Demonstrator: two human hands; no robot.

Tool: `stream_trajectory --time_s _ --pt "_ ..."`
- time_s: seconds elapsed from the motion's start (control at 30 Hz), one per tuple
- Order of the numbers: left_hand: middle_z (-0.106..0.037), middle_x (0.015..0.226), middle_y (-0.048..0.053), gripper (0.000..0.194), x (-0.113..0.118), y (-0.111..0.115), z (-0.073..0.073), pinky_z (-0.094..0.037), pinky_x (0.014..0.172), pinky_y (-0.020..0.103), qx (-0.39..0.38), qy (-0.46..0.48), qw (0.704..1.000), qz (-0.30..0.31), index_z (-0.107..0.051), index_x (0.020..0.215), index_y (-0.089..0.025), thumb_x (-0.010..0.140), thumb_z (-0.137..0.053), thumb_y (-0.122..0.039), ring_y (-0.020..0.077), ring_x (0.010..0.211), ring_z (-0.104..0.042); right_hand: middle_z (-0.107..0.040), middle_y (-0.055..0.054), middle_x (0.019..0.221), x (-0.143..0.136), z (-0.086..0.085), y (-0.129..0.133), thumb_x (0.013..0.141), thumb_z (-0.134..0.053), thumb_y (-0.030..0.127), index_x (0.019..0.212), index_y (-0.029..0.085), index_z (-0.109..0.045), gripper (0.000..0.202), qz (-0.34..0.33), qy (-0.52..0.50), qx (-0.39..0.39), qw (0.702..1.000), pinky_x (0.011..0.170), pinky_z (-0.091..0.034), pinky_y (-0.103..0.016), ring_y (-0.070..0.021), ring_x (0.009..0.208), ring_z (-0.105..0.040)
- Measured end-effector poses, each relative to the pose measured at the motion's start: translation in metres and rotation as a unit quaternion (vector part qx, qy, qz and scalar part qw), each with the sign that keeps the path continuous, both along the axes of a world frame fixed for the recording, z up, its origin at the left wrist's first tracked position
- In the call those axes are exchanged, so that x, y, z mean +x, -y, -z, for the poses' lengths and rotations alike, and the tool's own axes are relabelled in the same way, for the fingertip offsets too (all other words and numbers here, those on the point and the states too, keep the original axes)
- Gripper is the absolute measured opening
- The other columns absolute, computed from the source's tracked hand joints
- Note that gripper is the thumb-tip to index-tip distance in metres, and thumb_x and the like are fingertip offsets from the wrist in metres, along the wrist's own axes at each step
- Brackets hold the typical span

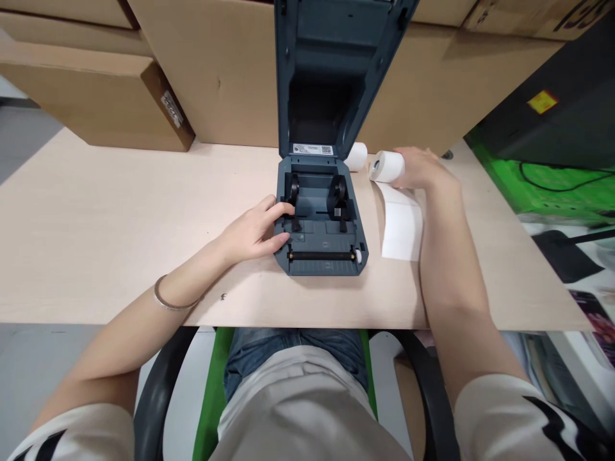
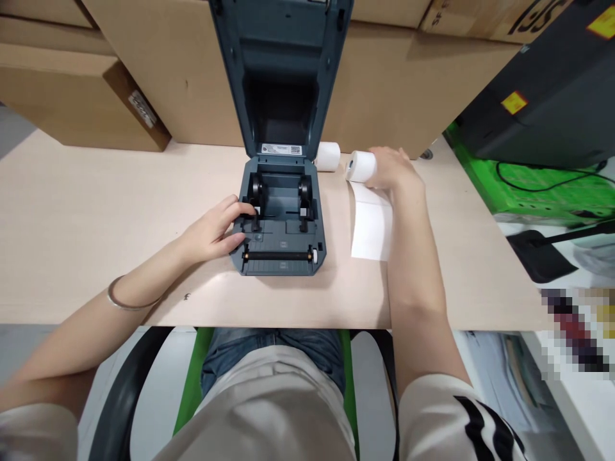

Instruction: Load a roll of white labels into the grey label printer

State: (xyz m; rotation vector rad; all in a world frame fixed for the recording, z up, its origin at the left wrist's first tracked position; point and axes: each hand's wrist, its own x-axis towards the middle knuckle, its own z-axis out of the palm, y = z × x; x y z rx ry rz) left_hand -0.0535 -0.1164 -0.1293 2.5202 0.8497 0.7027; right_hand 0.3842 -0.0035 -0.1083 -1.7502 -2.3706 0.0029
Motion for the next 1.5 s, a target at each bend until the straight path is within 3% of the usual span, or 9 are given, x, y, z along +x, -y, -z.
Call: stream_trajectory --time_s 0.13,0.33,0.5,0.6,0.7,0.83,1.13,1.3,1.5 --pt "-0.054 0.103 0.007 0.058 0.000 0.000 0.004 -0.052 0.079 0.038 0.005 0.022 1.000 -0.001 -0.058 0.126 -0.022 0.101 -0.038 -0.070 0.0242 0.085 -0.055 -0.071 -0.022 0.128 -0.011 -0.026 0.014 0.068 -0.090 0.021 0.123 0.013 -0.068 0.059 0.108 0.012 -0.037 0.993 0.104 -0.048 -0.049 -0.0325 0.117 -0.065" --pt "-0.054 0.101 0.006 0.050 0.002 0.000 0.006 -0.051 0.076 0.037 0.013 0.046 0.999 -0.006 -0.057 0.116 -0.021 0.100 -0.042 -0.066 0.0227 0.082 -0.054 -0.063 -0.016 0.142 -0.028 -0.111 0.078 0.066 -0.091 0.013 0.136 0.022 -0.065 0.076 0.160 -0.029 0.037 0.986 0.110 -0.052 -0.053 -0.0364 0.126 -0.064" --pt "-0.055 0.099 0.005 0.041 0.003 0.000 0.000 -0.051 0.074 0.035 0.004 0.050 0.999 -0.006 -0.053 0.105 -0.022 0.096 -0.048 -0.061 0.0211 0.079 -0.055 -0.066 -0.007 0.132 -0.045 -0.146 0.118 0.066 -0.082 0.076 0.130 0.040 -0.064 0.075 0.041 -0.104 0.064 0.992 0.113 -0.051 -0.057 -0.0396 0.127 -0.063" --pt "-0.056 0.098 0.005 0.036 0.004 0.000 0.000 -0.050 0.072 0.034 0.000 0.058 0.998 -0.012 -0.051 0.102 -0.023 0.093 -0.051 -0.057 0.0193 0.076 -0.053 -0.069 -0.010 0.123 -0.074 -0.141 0.117 0.056 -0.075 0.090 0.122 0.031 -0.066 0.088 -0.096 -0.141 -0.004 0.985 0.105 -0.053 -0.059 -0.0386 0.115 -0.066" --pt "-0.056 0.099 0.004 0.033 0.005 0.000 0.000 -0.050 0.072 0.033 0.000 0.069 0.998 -0.010 -0.051 0.101 -0.022 0.090 -0.055 -0.053 0.0184 0.075 -0.052 -0.071 -0.009 0.123 -0.115 -0.127 0.108 0.061 -0.083 0.066 0.122 0.027 -0.066 0.074 -0.158 -0.142 -0.080 0.974 0.098 -0.056 -0.050 -0.0332 0.110 -0.067" --pt "-0.055 0.097 0.004 0.030 0.006 0.000 -0.001 -0.049 0.071 0.033 0.002 0.074 0.997 -0.004 -0.051 0.101 -0.022 0.090 -0.056 -0.049 0.0176 0.074 -0.051 -0.071 -0.009 0.125 -0.151 -0.104 0.096 0.060 -0.084 0.045 0.125 0.022 -0.067 0.070 -0.145 -0.072 -0.114 0.980 0.088 -0.056 -0.044 -0.0337 0.109 -0.067" --pt "-0.053 0.094 0.003 0.026 0.006 0.001 -0.004 -0.048 0.069 0.032 0.008 0.065 0.998 0.001 -0.050 0.100 -0.023 0.088 -0.056 -0.046 0.0182 0.074 -0.050 -0.072 -0.013 0.127 -0.157 -0.074 0.072 0.061 -0.079 0.050 0.129 0.019 -0.069 0.075 -0.137 -0.029 -0.118 0.983 0.096 -0.056 -0.053 -0.0410 0.118 -0.065" --pt "-0.054 0.096 0.003 0.027 0.005 0.001 -0.002 -0.048 0.069 0.032 0.010 0.068 0.998 0.002 -0.051 0.103 -0.023 0.091 -0.055 -0.047 0.0185 0.075 -0.050 -0.073 -0.013 0.133 -0.161 -0.056 0.059 0.066 -0.077 0.057 0.133 0.018 -0.070 0.078 -0.187 -0.009 -0.138 0.973 0.130 -0.026 -0.064 -0.0405 0.133 -0.061" --pt "-0.055 0.097 0.004 0.030 0.005 0.001 0.002 -0.048 0.071 0.032 0.014 0.080 0.997 0.006 -0.053 0.105 -0.022 0.094 -0.055 -0.050 0.0187 0.077 -0.052 -0.073 -0.014 0.135 -0.164 -0.051 0.061 0.072 -0.077 0.061 0.139 0.020 -0.068 0.080 -0.180 0.040 -0.142 0.973 0.135 -0.005 -0.066 -0.0407 0.138 -0.059"
